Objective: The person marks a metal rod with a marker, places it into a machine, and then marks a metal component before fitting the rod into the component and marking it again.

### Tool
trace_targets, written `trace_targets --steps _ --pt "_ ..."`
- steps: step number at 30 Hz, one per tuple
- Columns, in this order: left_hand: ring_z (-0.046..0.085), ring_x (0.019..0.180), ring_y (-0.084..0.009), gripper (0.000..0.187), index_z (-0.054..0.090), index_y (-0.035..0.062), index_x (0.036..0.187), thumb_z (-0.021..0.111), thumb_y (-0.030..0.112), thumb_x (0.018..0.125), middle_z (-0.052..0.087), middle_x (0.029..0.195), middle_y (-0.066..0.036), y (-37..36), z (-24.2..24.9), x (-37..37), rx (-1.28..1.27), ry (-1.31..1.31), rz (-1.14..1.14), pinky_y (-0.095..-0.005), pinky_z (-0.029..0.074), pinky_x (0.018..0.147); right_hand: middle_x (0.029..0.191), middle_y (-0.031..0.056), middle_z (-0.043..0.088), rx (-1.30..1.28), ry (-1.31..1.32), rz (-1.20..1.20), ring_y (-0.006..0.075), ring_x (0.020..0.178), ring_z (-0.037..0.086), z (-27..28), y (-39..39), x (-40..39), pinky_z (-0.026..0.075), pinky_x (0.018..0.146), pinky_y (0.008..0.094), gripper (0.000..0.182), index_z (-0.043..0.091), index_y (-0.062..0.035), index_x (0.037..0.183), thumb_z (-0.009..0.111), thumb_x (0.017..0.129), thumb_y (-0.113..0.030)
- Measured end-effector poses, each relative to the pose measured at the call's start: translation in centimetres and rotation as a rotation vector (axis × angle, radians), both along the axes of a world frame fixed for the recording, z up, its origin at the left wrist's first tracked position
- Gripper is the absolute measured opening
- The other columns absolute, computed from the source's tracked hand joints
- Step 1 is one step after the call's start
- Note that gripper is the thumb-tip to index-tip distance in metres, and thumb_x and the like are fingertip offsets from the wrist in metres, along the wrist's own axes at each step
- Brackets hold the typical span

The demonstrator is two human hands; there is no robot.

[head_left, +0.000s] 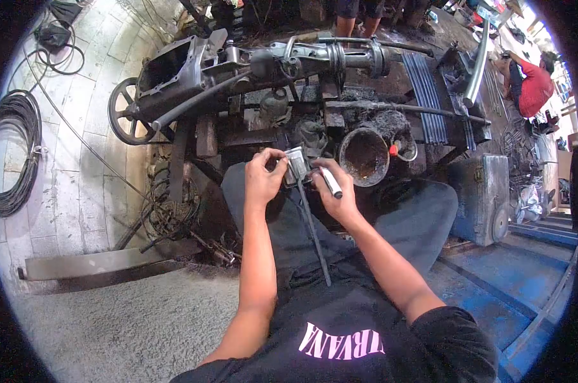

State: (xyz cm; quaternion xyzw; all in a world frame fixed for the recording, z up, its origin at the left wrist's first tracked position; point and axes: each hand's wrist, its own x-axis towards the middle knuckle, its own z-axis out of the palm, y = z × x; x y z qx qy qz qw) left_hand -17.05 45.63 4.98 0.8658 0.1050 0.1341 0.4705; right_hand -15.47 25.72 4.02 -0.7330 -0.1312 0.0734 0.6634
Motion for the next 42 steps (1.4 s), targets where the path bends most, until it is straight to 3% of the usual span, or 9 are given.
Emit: trace_targets --steps 6,12,15,20,32,42 --pt "0.071 0.093 -0.0249 0.015 0.073 0.001 0.099 0.071 0.01 0.086 0.075 0.096 -0.014 -0.7 0.2 -0.2 0.095 -0.081 0.002 -0.0349 0.053 0.087 0.089 0.0184 0.072 -0.012 -0.171 -0.007 0.0283 0.08 0.074 0.4 1.1 0.7 0.054 0.071 0.036 0.027 0.063 -0.003 0.117 0.065 0.09 -0.003" --pt "0.072 0.097 -0.0274 0.013 0.075 0.0021 0.097 0.07 0.007 0.086 0.075 0.099 -0.015 -0.6 0.4 -0.3 0.073 -0.078 -0.038 -0.0368 0.053 0.089 0.096 0.0197 0.073 -0.004 -0.123 0.035 0.0341 0.088 0.074 0.0 1.6 0.2 0.055 0.078 0.0387 0.035 0.06 -0.0039 0.121 0.067 0.087 0.0" --pt "0.071 0.092 -0.0316 0.012 0.074 0.0013 0.095 0.07 0.006 0.085 0.074 0.095 -0.015 -0.7 0.2 -0.1 0.03 -0.086 -0.024 -0.0381 0.053 0.084 0.098 0.0193 0.073 -0.029 -0.128 0.042 0.0364 0.091 0.073 -0.1 1.6 -0.1 0.056 0.079 0.0395 0.04 0.059 -0.0049 0.124 0.068 0.085 0.0" --pt "0.073 0.091 -0.0289 0.013 0.075 0.0014 0.097 0.07 0.007 0.086 0.075 0.095 -0.015 -1.1 0.0 -0.3 0.06 -0.09 0.018 -0.036 0.054 0.083 0.098 0.0177 0.072 -0.117 -0.177 0.053 0.0385 0.091 0.073 0.4 1.5 -0.6 0.056 0.08 0.0407 0.044 0.057 -0.0062 0.125 0.069 0.084 0.0" --pt "0.075 0.093 -0.0228 0.016 0.076 0.0027 0.103 0.067 0.006 0.091 0.077 0.094 -0.016 -1.5 0.4 -0.2 0.012 0.01 0.053 -0.0324 0.054 0.084 0.111 0.0242 0.068 -0.082 -0.216 0.045 0.0451 0.104 0.067 0.0 1.6 -0.7 0.054 0.087 0.044 0.044 0.057 -0.0019 0.126 0.067 0.083 0.002" --pt "0.075 0.091 -0.0246 0.015 0.075 0.0001 0.102 0.066 0.004 0.09 0.076 0.097 -0.017 -1.6 0.6 -0.4 -0.064 0.039 0.078 -0.0339 0.055 0.082 0.112 0.0211 0.069 -0.163 -0.117 0.091 0.0398 0.102 0.069 -0.1 1.7 -0.8 0.054 0.088 0.0419 0.045 0.058 -0.0024 0.129 0.066 0.085 0.003"
